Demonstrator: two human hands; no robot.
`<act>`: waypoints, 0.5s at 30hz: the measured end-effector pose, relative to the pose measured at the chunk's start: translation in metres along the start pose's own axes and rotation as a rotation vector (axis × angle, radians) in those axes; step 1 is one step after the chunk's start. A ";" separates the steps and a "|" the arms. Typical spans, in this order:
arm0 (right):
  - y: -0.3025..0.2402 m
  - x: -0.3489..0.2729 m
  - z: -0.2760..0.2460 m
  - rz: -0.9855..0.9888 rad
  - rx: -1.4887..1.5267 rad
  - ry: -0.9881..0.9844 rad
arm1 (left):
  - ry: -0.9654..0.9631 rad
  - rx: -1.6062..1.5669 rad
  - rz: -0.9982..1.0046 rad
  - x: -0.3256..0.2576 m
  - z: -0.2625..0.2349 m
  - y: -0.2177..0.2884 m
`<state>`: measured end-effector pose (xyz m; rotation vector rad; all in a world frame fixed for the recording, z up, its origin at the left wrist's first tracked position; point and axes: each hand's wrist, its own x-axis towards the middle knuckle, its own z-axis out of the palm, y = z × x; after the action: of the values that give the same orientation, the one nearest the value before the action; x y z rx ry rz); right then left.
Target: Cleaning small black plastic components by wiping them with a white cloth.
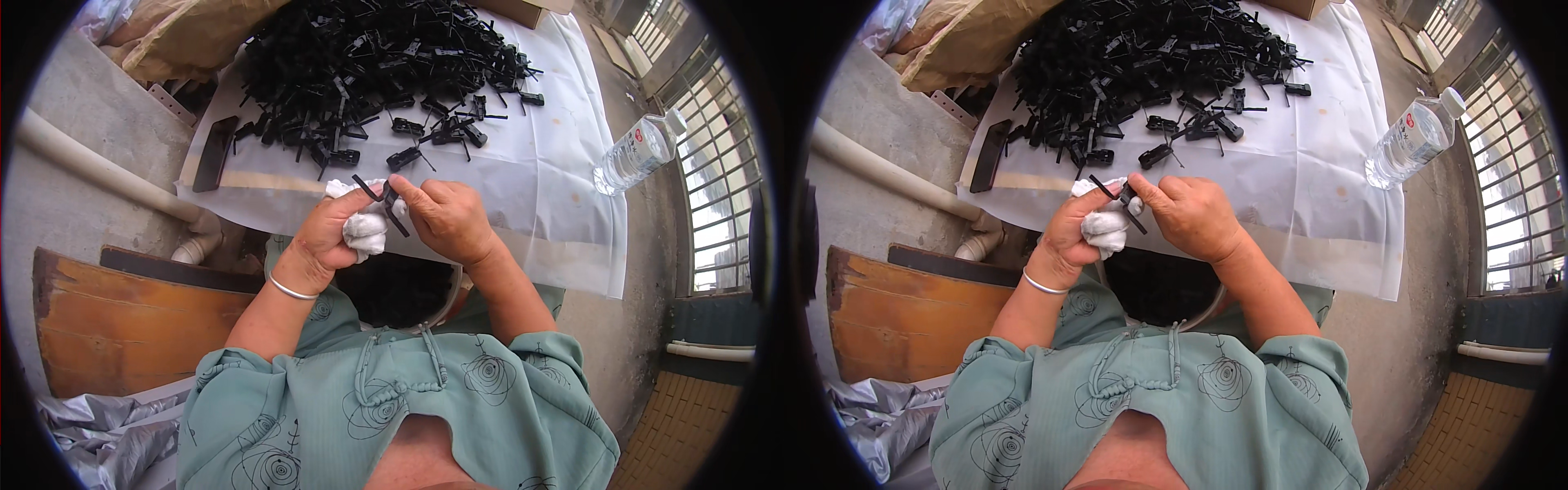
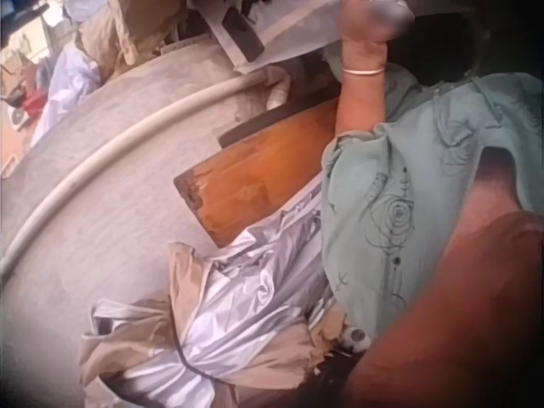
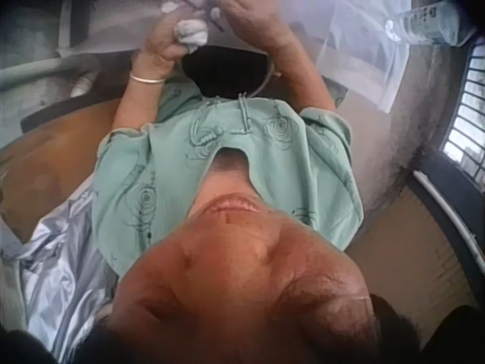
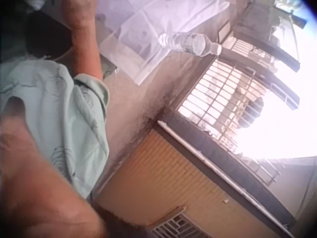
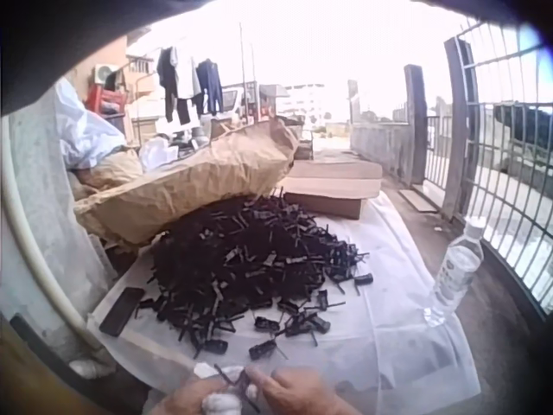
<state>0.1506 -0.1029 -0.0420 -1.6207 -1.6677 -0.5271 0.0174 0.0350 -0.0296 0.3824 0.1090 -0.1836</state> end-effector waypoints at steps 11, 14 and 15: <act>-0.023 0.010 -0.002 0.586 0.621 0.101 | 0.371 0.974 0.473 -0.002 0.025 -0.026; -0.019 0.012 -0.008 0.775 0.809 -0.046 | 0.373 1.011 0.499 -0.002 0.029 -0.027; -0.019 0.013 -0.012 0.700 0.786 -0.082 | 0.426 1.029 0.510 -0.002 0.030 -0.027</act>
<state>0.1353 -0.1054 -0.0212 -1.4658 -1.0255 0.4969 0.0123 -0.0007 -0.0110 1.4548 0.3313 0.3782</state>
